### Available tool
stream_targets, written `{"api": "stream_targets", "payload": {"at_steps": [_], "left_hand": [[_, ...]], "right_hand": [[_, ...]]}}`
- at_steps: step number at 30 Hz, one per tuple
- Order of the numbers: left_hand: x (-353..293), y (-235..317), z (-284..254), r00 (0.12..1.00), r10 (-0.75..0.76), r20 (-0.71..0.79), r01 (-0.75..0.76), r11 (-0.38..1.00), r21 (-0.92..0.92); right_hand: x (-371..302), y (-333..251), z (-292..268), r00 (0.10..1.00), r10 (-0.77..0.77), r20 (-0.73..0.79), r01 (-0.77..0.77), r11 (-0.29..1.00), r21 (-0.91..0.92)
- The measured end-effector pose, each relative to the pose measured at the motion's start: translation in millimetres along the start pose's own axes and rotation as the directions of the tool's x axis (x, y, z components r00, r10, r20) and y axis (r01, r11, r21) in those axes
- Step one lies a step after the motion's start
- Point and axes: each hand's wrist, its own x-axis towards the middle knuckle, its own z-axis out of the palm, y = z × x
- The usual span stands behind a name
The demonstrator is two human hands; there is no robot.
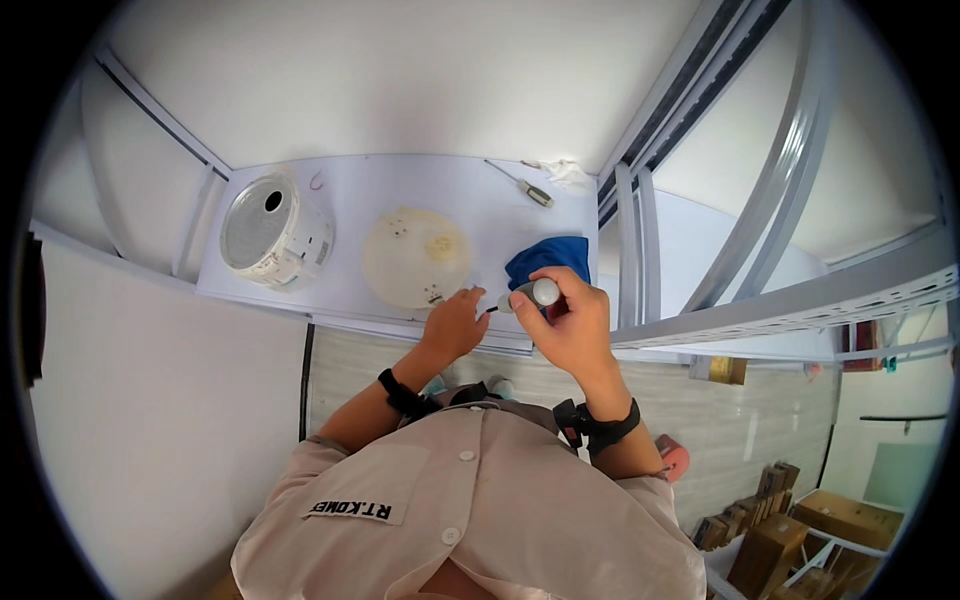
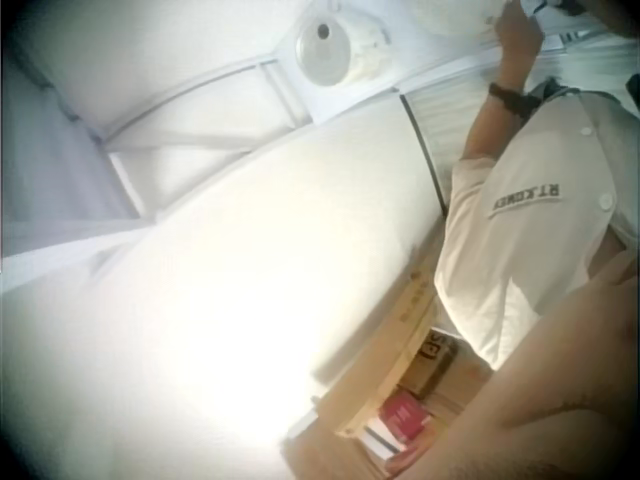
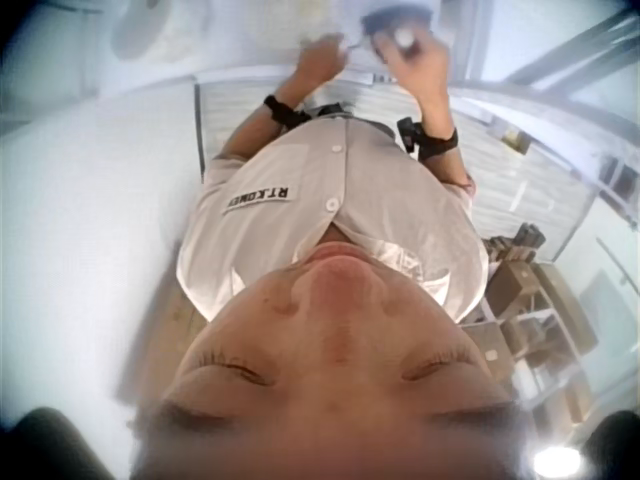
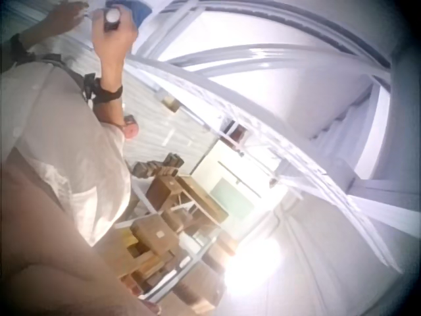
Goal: The person assembles a white plastic appliance by inserting a small component into the base and securing it with a screwdriver. They then attach the main body of the appliance to the base and tighten the screws.
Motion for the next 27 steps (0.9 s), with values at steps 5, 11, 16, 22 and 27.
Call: {"api": "stream_targets", "payload": {"at_steps": [5, 11, 16, 22, 27], "left_hand": [[11, -1, 29, 0.986, -0.15, -0.072, 0.155, 0.985, 0.079], [19, -7, 59, 0.965, -0.144, -0.221, 0.171, 0.979, 0.109], [22, -8, 65, 0.965, -0.113, -0.237, 0.155, 0.974, 0.168], [18, -9, 68, 0.953, -0.087, -0.292, 0.147, 0.97, 0.193], [20, -13, 75, 0.943, -0.115, -0.312, 0.159, 0.98, 0.119]], "right_hand": [[-4, 11, -21, 0.999, -0.019, 0.035, 0.018, 0.999, 0.026], [-7, 22, -41, 0.987, -0.072, 0.141, 0.069, 0.997, 0.025], [-1, 23, -54, 0.978, -0.055, 0.201, 0.028, 0.991, 0.131], [3, 27, -60, 0.959, -0.06, 0.278, 0.023, 0.991, 0.134], [5, 35, -58, 0.949, -0.075, 0.308, 0.036, 0.991, 0.128]]}}
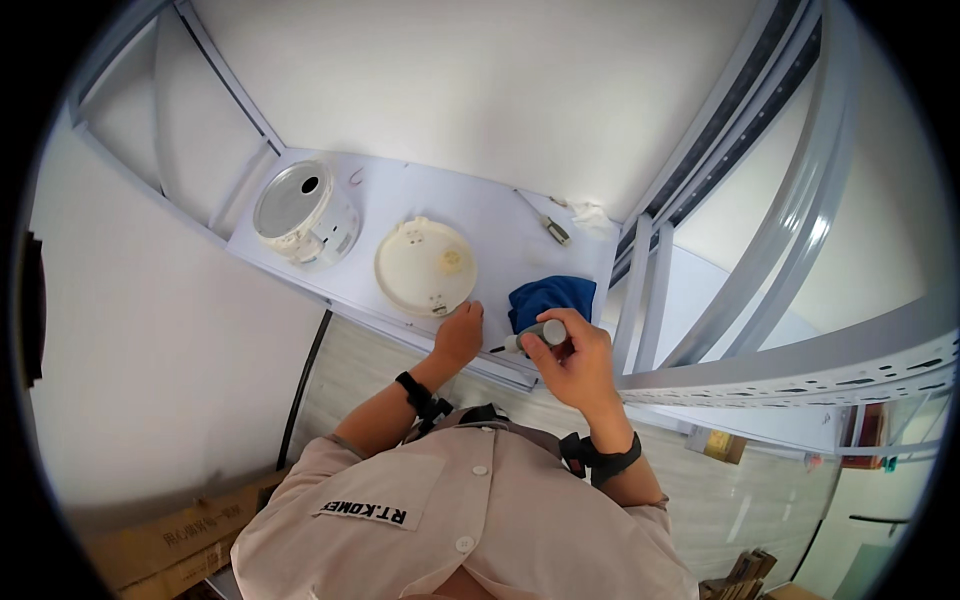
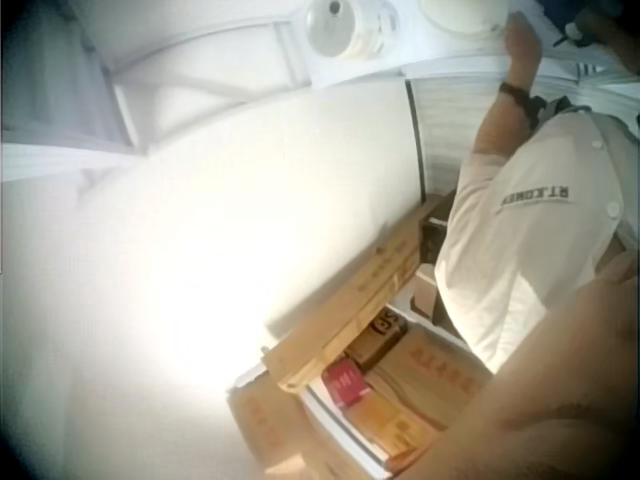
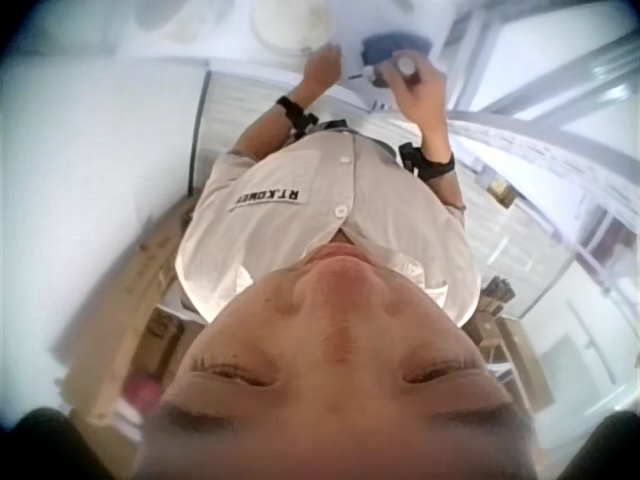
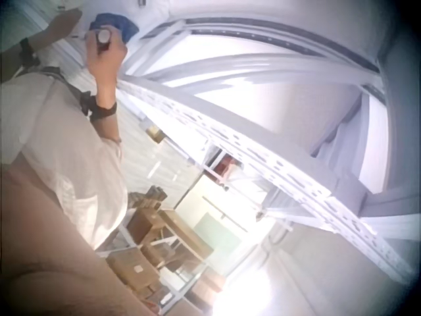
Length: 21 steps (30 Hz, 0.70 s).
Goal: The person assembles a white plastic appliance by inserting a small component into the base and securing it with a screwdriver. They then attach the main body of the appliance to the base and tighten the screws.
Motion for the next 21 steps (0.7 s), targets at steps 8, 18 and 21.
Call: {"api": "stream_targets", "payload": {"at_steps": [8, 18, 21], "left_hand": [[7, 4, -5, 0.986, -0.092, 0.139, 0.084, 0.995, 0.057], [4, -6, -8, 0.982, -0.024, 0.187, 0.023, 1.0, 0.007], [6, -23, -3, 0.973, 0.001, 0.232, 0.011, 0.999, -0.05]], "right_hand": [[2, 1, -4, 1.0, -0.013, 0.013, 0.013, 1.0, -0.003], [0, 1, -2, 0.999, 0.005, -0.044, -0.005, 1.0, 0.006], [-2, -2, -1, 1.0, 0.003, -0.024, -0.003, 1.0, -0.004]]}}
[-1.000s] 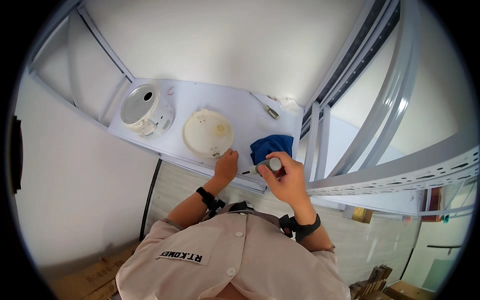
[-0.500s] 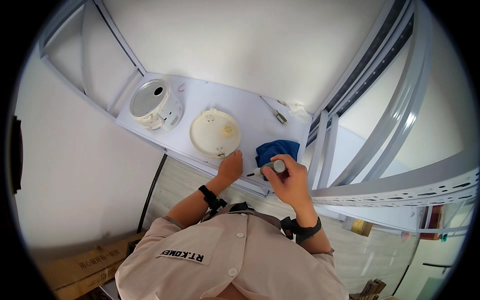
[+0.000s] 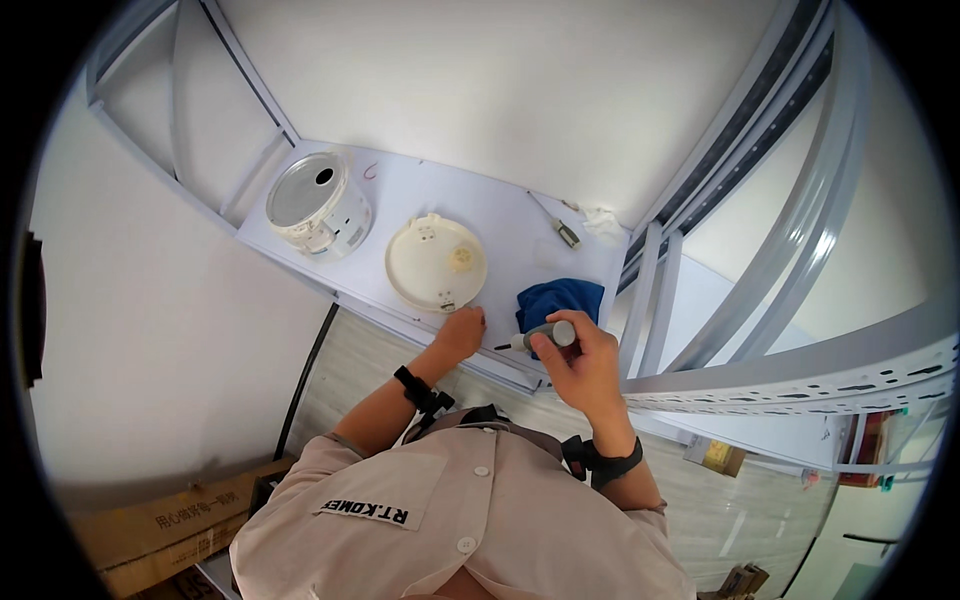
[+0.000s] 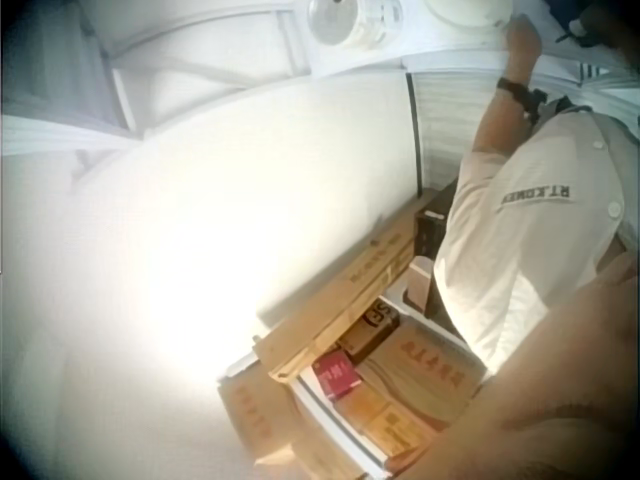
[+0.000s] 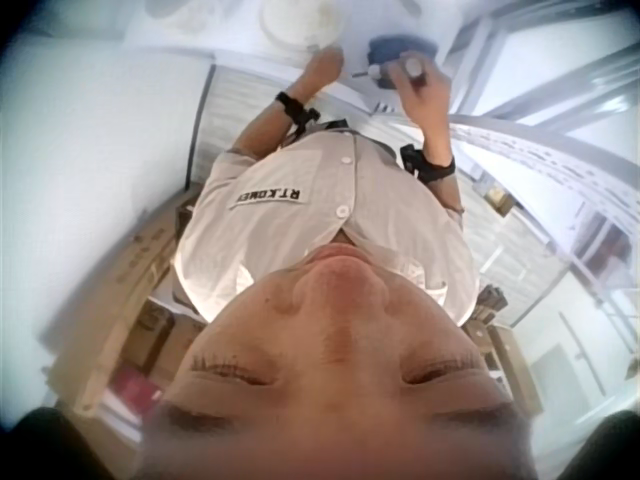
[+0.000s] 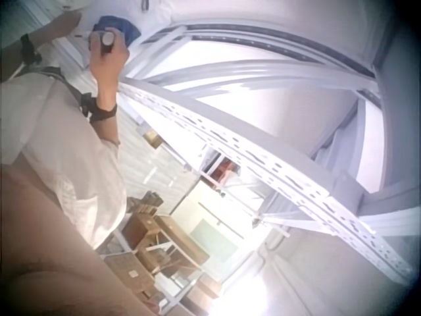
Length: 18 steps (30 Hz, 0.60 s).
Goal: The person assembles a white plastic appliance by inserting a small component into the base and securing it with a screwdriver. They then attach the main body of the appliance to the base and tighten the screws.
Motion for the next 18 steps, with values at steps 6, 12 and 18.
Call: {"api": "stream_targets", "payload": {"at_steps": [6, 12, 18], "left_hand": [[-4, 11, -19, 0.999, 0.047, -0.021, -0.048, 0.997, -0.057], [-8, 42, -75, 0.968, -0.182, 0.175, 0.223, 0.286, -0.932], [-17, 58, -111, 0.974, -0.152, 0.168, 0.132, -0.22, -0.966]], "right_hand": [[-10, 1, 1, 1.0, -0.003, -0.012, 0.003, 1.0, 0.008], [-18, -4, -1, 0.985, -0.081, -0.152, 0.08, 0.997, -0.015], [-20, 4, 10, 0.933, -0.207, -0.295, 0.216, 0.976, -0.001]]}}
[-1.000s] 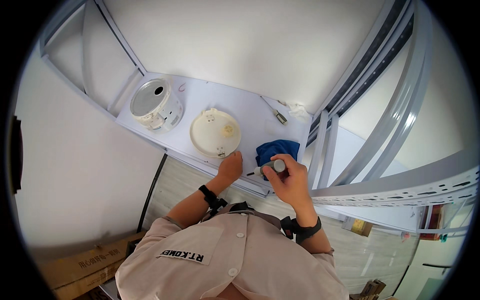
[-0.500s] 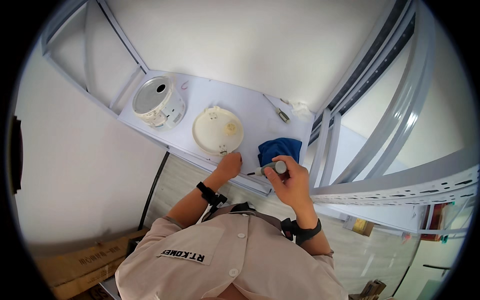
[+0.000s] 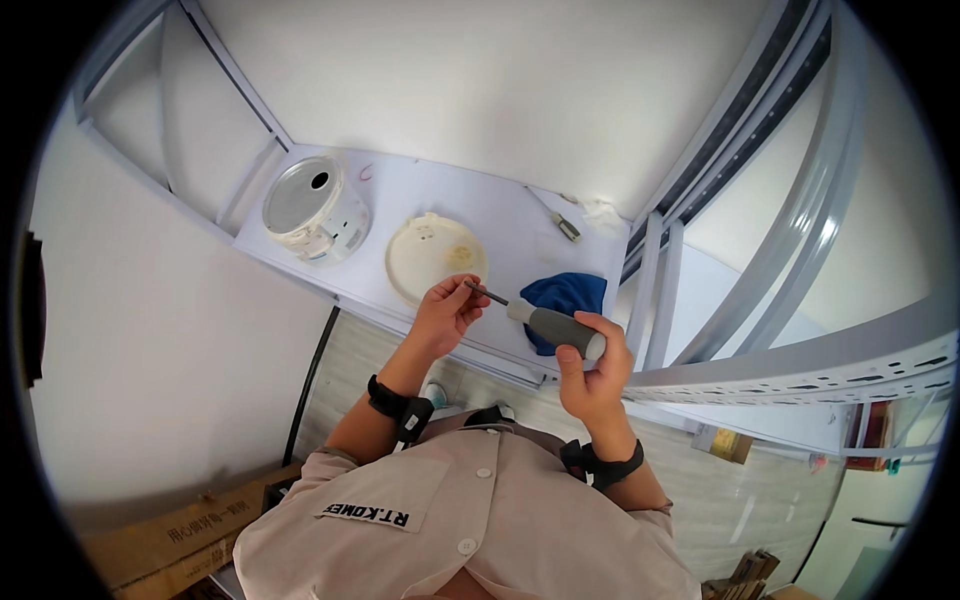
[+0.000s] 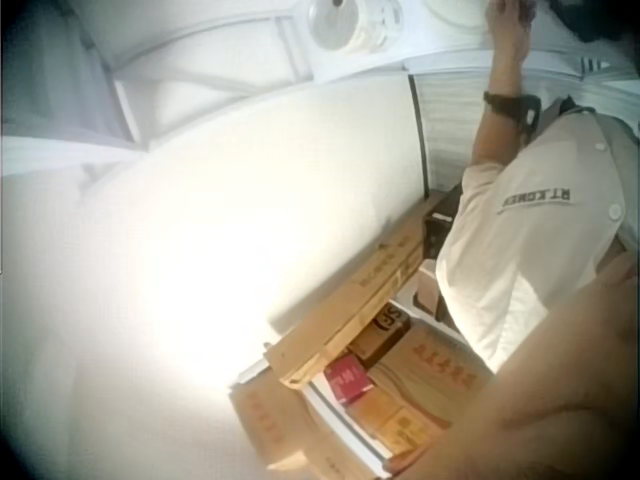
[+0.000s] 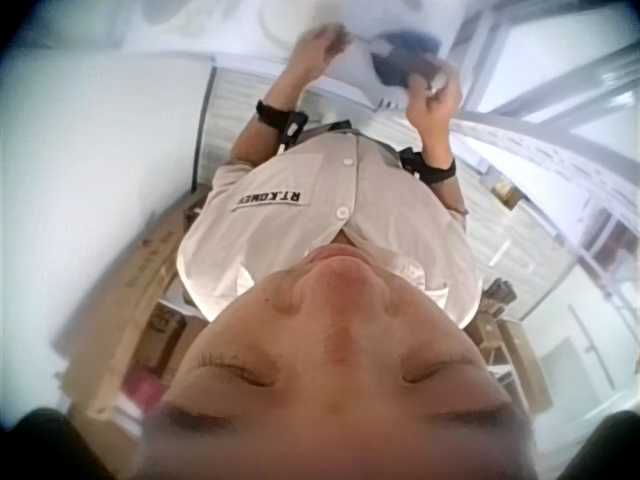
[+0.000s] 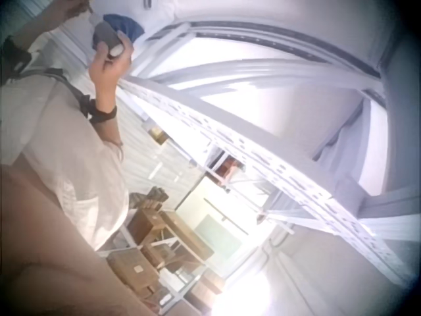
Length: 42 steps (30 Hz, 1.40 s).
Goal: The person assembles a white plastic appliance by inserting a small component into the base and securing it with a screwdriver. They then attach the main body of the appliance to the base and tighten the screws.
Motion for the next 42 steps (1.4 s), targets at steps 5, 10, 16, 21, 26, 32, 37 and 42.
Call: {"api": "stream_targets", "payload": {"at_steps": [5, 10, 16, 21, 26, 32, 37, 42], "left_hand": [[-13, 10, -6, 0.996, -0.045, 0.073, 0.06, 0.974, -0.219], [-14, 17, -24, 0.993, -0.042, 0.113, 0.078, 0.94, -0.331], [-11, 26, -44, 0.995, -0.029, 0.096, 0.055, 0.959, -0.277], [-10, 36, -58, 0.997, -0.003, 0.079, 0.02, 0.975, -0.223], [-9, 47, -77, 1.0, -0.019, -0.001, 0.019, 0.983, -0.182], [-6, 54, -84, 1.0, -0.009, -0.004, 0.009, 0.994, -0.107], [0, 55, -95, 0.999, -0.008, -0.032, 0.008, 1.0, -0.016], [5, 53, -92, 0.994, 0.098, 0.043, -0.107, 0.921, 0.374]], "right_hand": [[-1, 4, 12, 0.999, -0.02, -0.038, 0.02, 1.0, 0.009], [6, -3, 28, 0.995, -0.091, -0.043, 0.091, 0.996, -0.011], [9, -2, 47, 1.0, 0.021, 0.02, -0.021, 1.0, 0.015], [19, -11, 63, 0.998, -0.021, 0.064, 0.022, 1.0, -0.012], [44, -35, 72, 0.972, -0.003, 0.234, 0.017, 0.998, -0.057], [51, -43, 78, 0.957, 0.029, 0.287, 0.004, 0.994, -0.113], [59, -44, 78, 0.919, 0.024, 0.393, 0.055, 0.981, -0.188], [55, -32, 82, 0.952, 0.245, 0.183, -0.206, 0.957, -0.205]]}}
